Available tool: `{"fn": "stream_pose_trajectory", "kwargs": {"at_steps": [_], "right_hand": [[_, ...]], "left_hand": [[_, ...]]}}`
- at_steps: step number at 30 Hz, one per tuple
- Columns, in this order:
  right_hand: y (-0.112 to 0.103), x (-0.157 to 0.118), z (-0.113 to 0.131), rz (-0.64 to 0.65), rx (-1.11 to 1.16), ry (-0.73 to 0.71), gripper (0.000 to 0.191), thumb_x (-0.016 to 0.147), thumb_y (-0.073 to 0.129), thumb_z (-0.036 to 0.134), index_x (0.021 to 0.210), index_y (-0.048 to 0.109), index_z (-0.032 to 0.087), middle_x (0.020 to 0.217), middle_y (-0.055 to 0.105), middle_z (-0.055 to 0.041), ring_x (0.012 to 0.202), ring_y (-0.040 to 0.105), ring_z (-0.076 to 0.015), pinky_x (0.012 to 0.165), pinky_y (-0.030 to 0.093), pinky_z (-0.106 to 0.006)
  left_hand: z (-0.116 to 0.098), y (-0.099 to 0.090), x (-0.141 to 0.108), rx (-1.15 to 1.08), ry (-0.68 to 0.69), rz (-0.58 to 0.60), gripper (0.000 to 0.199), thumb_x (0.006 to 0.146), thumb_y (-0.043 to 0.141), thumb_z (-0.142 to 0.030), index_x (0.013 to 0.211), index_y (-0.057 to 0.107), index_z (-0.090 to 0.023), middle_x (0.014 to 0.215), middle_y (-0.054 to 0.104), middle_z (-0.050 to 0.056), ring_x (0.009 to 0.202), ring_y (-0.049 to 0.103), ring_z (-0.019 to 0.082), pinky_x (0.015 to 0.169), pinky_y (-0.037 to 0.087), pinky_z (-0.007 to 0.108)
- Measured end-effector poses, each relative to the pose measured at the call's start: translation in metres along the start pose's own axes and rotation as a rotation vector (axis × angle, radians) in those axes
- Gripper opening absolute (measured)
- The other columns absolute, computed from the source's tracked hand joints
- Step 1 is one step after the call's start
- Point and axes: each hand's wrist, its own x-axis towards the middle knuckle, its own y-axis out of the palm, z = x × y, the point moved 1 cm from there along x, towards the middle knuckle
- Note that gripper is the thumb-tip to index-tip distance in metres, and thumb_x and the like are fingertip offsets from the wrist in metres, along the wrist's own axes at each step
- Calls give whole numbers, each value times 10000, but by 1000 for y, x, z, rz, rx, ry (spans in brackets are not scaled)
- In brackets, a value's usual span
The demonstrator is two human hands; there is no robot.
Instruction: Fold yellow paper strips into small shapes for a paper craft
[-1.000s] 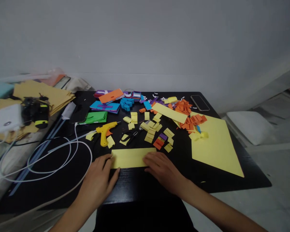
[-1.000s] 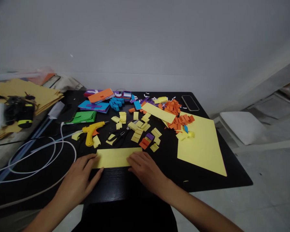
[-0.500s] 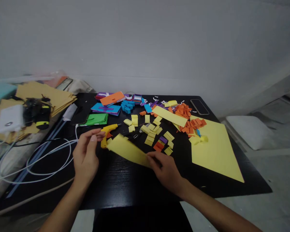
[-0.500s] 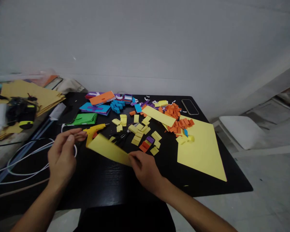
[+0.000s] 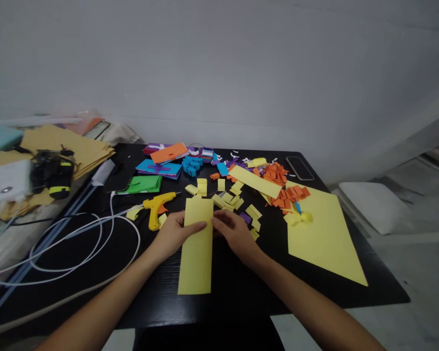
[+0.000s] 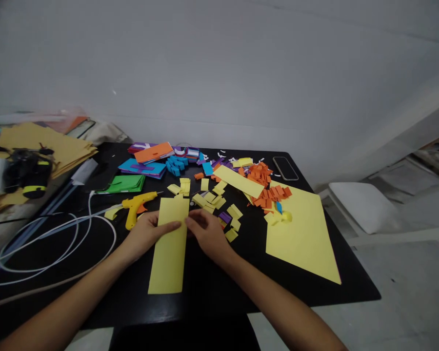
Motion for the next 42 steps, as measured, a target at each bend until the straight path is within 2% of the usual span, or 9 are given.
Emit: {"fn": "stream_pose_trajectory", "kwargs": {"at_steps": [5, 9, 17, 22, 24, 28, 35, 39, 42], "right_hand": [[-5, 13, -4, -33, 25, -49, 302, 779, 787, 464, 779, 671, 186, 673, 643, 14, 605, 602, -138, 619, 554, -292], [-4, 8, -12, -10, 59, -32, 319, 744, 825, 463, 764, 675, 183, 627, 641, 25, 533, 583, -121, 547, 537, -268], [-1, 8, -19, 63, 153, 33, 366, 685, 882, 448, 778, 671, 163, 672, 683, 16, 540, 632, -119, 535, 556, -254], [-3, 11, -21, 56, 307, 117, 372, 669, 899, 420, 785, 664, 157, 704, 694, 6, 625, 658, -127, 551, 569, -236], [-4, 11, -20, 48, 329, 121, 351, 679, 897, 397, 794, 671, 154, 721, 701, 0, 645, 668, -128, 560, 575, -229], [-4, 12, -19, 39, 322, 95, 337, 673, 901, 376, 774, 667, 156, 705, 688, 6, 639, 660, -122, 558, 588, -224], [-1, 10, -21, -48, 241, 19, 344, 648, 910, 362, 793, 664, 170, 729, 666, 16, 657, 656, -138, 531, 617, -248], [0, 8, -22, -22, 228, -11, 360, 648, 914, 373, 806, 664, 168, 729, 672, 14, 652, 663, -143, 532, 628, -263], [2, 6, -21, 22, 246, -19, 385, 629, 931, 358, 837, 670, 168, 748, 692, 11, 660, 687, -148, 554, 642, -274]], "left_hand": [[10, -3, 0, 18, 13, 89, 344, 749, 844, -420, 973, 789, -163, 895, 821, 81, 733, 759, 252, 660, 583, 319], [7, -5, -1, -98, 44, 118, 383, 796, 810, -433, 1065, 765, -163, 880, 818, 84, 717, 761, 249, 649, 595, 329], [13, -7, -2, -142, 11, 70, 348, 776, 828, -443, 956, 779, -149, 801, 808, 71, 648, 737, 217, 600, 565, 289], [14, -5, 3, -454, -51, 106, 504, 790, 727, -598, 975, 779, -133, 845, 802, 118, 747, 755, 277, 651, 580, 343], [12, -1, 4, -495, -99, 94, 495, 761, 754, -578, 964, 774, -128, 853, 799, 128, 787, 757, 299, 671, 582, 357], [12, 4, 1, -410, -76, 30, 446, 712, 829, -498, 956, 754, -132, 831, 780, 91, 768, 729, 271, 638, 540, 312], [20, 2, -2, -125, 45, 162, 450, 862, 681, -602, 982, 706, -169, 746, 626, 3, 627, 545, 139, 567, 405, 227], [16, 4, -3, 35, 138, 165, 465, 876, 652, -624, 875, 672, -159, 715, 558, -11, 631, 491, 133, 573, 395, 227], [15, 8, -4, 43, 123, 164, 449, 882, 648, -617, 849, 634, -169, 689, 539, -25, 591, 514, 130, 543, 411, 230]]}}
